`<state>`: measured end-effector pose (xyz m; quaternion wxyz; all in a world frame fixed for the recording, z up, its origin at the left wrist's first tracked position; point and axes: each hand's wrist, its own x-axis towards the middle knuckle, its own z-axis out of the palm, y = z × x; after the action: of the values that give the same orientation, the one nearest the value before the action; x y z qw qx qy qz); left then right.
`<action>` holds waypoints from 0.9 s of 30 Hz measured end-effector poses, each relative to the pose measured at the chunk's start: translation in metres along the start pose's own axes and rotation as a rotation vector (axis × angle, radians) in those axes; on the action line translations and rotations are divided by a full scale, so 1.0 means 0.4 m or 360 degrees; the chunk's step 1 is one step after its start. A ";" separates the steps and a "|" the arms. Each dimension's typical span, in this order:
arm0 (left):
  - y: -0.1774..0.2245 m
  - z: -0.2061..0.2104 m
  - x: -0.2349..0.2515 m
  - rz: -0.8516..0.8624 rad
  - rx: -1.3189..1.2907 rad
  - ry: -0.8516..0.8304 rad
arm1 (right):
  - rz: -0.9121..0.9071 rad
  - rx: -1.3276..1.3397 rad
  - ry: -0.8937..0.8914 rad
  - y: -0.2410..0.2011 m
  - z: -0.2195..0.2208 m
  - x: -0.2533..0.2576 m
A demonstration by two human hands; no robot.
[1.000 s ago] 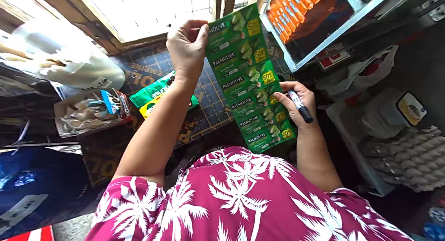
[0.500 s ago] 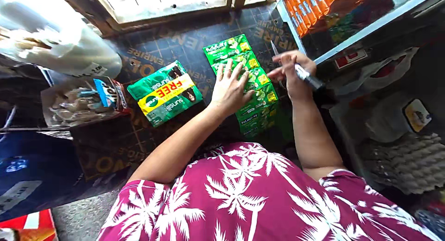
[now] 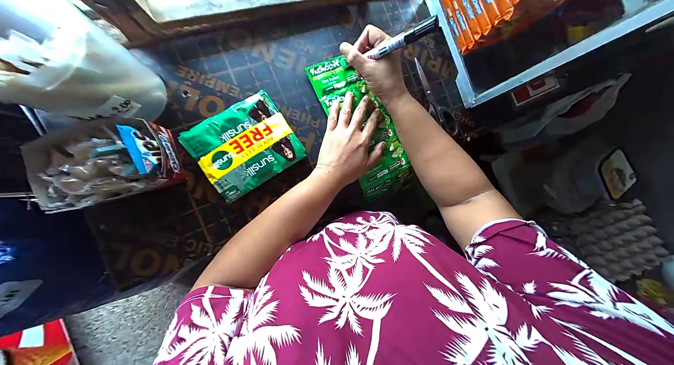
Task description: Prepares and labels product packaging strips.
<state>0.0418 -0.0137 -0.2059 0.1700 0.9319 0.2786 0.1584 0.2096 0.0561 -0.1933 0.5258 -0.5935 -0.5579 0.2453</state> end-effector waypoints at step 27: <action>-0.024 -0.042 -0.003 0.0060 -0.0195 0.0320 | 0.0097 0.0303 0.0099 -0.059 -0.055 -0.045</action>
<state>0.0297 -0.0031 -0.1951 0.1946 0.9043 0.2664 0.2709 0.2147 0.0275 -0.1705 0.5891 -0.5648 -0.4971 0.2948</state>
